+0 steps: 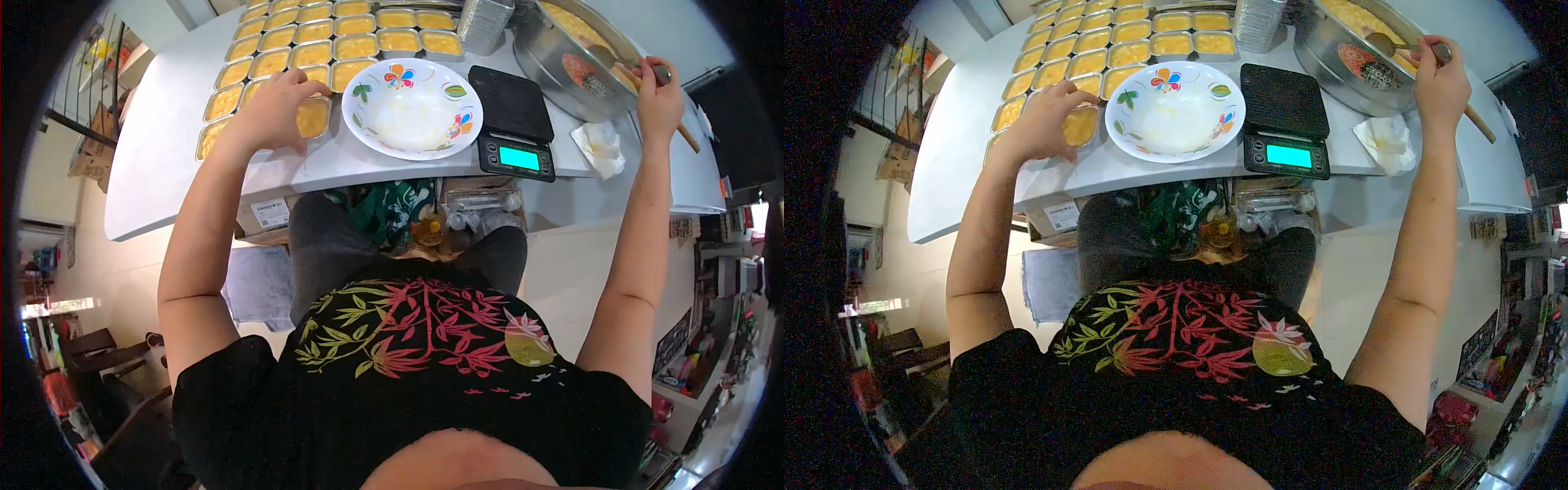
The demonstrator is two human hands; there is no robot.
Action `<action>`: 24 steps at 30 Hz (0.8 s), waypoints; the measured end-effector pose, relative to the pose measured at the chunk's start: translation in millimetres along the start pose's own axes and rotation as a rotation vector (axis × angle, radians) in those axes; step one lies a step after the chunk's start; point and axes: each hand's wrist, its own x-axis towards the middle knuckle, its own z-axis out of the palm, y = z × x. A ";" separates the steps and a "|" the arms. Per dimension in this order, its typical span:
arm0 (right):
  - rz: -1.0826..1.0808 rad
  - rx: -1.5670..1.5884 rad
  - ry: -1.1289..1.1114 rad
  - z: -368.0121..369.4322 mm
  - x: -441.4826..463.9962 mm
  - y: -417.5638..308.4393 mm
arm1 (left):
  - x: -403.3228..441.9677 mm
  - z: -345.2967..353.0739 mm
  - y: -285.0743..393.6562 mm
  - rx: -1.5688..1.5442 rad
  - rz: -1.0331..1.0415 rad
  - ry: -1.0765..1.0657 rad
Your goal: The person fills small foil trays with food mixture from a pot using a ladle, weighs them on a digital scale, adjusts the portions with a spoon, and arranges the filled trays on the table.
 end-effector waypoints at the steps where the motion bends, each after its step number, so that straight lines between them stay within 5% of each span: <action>1: 0.006 -0.006 0.003 0.3 0.4 -0.3 | -1.1 0.7 -1.7 -0.004 -0.015 0.011; 12: -0.023 0.025 0.054 -3.3 -0.4 -12.8 | -17.8 3.3 -14.7 0.074 -0.281 0.044; 24: -0.003 0.086 0.062 -5.9 -0.3 -9.5 | -25.6 11.9 -4.2 0.046 -0.292 0.154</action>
